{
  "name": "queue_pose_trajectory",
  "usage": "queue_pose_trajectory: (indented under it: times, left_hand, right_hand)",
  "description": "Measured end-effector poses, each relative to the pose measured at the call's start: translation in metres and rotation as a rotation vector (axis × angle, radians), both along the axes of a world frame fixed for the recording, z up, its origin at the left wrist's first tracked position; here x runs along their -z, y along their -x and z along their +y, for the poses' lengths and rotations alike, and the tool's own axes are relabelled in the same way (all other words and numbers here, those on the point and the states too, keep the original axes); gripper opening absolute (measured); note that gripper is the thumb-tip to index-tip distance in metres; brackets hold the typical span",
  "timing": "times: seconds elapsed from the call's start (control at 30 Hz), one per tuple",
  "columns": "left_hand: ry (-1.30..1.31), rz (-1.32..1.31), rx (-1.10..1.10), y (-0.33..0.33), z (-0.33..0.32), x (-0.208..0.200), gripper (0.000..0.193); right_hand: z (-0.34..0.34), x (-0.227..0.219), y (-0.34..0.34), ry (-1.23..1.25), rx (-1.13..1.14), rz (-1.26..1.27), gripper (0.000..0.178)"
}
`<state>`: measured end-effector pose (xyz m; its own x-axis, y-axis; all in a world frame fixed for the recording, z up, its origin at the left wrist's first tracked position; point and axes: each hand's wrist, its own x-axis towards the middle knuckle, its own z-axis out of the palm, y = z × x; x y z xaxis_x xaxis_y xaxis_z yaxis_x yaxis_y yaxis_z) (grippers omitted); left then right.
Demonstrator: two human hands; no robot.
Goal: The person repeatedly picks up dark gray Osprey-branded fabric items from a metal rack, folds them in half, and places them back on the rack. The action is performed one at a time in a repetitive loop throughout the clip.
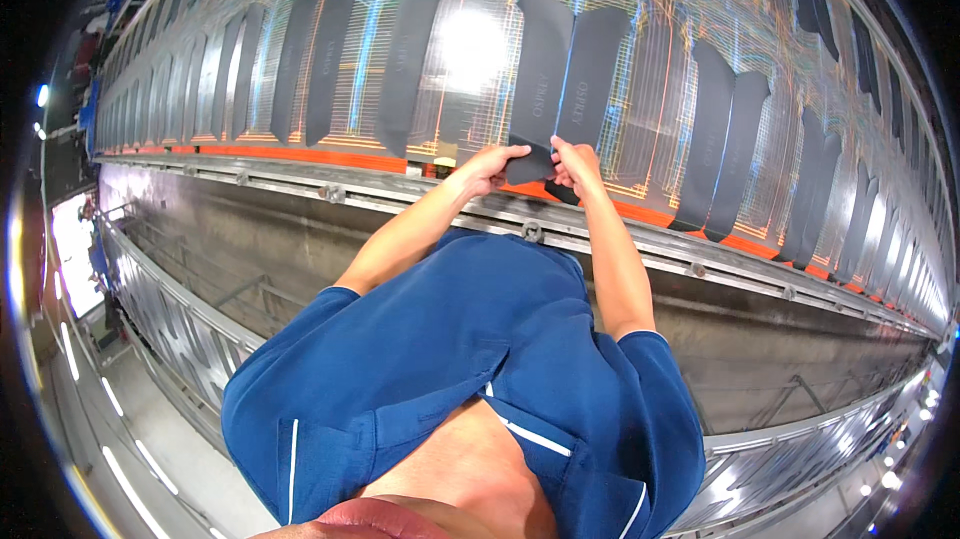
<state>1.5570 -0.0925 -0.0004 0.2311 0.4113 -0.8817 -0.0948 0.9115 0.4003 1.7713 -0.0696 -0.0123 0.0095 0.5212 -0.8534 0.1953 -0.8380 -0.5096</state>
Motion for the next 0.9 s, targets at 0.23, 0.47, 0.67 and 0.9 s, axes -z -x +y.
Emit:
queue_pose_trajectory:
  times: [0.23, 0.47, 0.67, 0.9]
  left_hand:
    - [0.017, -0.016, 0.041, 0.007, -0.003, 0.006, 0.027]
    - [0.096, -0.249, -0.154, 0.006, 0.002, 0.002, 0.023]
    - [0.082, -0.293, -0.21, 0.004, 0.061, -0.053, 0.025]
    - [-0.129, -0.392, -0.228, 0.013, 0.11, -0.113, 0.02]
  right_hand:
    - [0.001, 0.004, 0.018, 0.099, 0.152, 0.095, 0.035]
    - [0.005, 0.013, 0.025, 0.327, 0.289, 0.236, 0.029]
    - [0.054, -0.014, 0.037, 0.113, 0.553, 0.26, 0.021]
    - [0.105, -0.101, 0.045, -0.038, 0.497, 0.414, 0.027]
